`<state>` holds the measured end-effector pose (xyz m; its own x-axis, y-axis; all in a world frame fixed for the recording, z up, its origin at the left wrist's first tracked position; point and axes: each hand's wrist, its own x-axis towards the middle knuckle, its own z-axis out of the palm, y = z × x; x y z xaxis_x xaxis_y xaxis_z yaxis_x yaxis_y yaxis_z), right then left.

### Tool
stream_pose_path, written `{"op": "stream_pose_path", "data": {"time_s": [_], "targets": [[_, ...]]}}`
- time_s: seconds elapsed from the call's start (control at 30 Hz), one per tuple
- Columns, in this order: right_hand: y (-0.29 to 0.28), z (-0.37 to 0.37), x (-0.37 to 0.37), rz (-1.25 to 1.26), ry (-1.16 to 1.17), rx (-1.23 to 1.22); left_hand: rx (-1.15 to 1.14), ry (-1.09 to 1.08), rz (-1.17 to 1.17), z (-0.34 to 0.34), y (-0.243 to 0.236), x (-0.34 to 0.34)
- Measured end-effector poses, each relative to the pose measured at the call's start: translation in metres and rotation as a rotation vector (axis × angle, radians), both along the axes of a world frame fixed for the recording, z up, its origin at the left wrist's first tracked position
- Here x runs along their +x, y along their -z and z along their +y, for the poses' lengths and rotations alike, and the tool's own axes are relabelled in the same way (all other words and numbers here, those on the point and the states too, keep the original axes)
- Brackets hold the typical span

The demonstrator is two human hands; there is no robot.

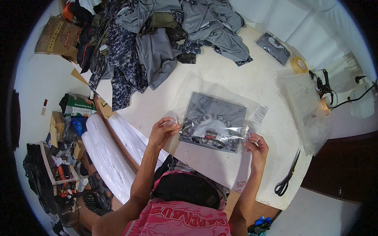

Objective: Folding a grey and camouflage shirt and placing it inside a plastic shipping bag.

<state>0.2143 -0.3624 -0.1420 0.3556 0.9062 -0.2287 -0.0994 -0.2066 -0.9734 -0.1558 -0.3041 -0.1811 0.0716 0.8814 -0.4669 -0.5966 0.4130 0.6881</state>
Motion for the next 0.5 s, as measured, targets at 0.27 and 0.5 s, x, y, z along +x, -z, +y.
{"op": "stream_pose_path", "data": {"time_s": [0.27,0.5], "targets": [[-0.002,0.017,0.004,-0.019,0.042,0.094,0.098,0.127,0.080,-0.003,0.003,-0.012],[-0.005,0.024,0.010,-0.029,0.049,0.097,0.033,0.481,-0.042,-0.003,-0.013,-0.018]]}}
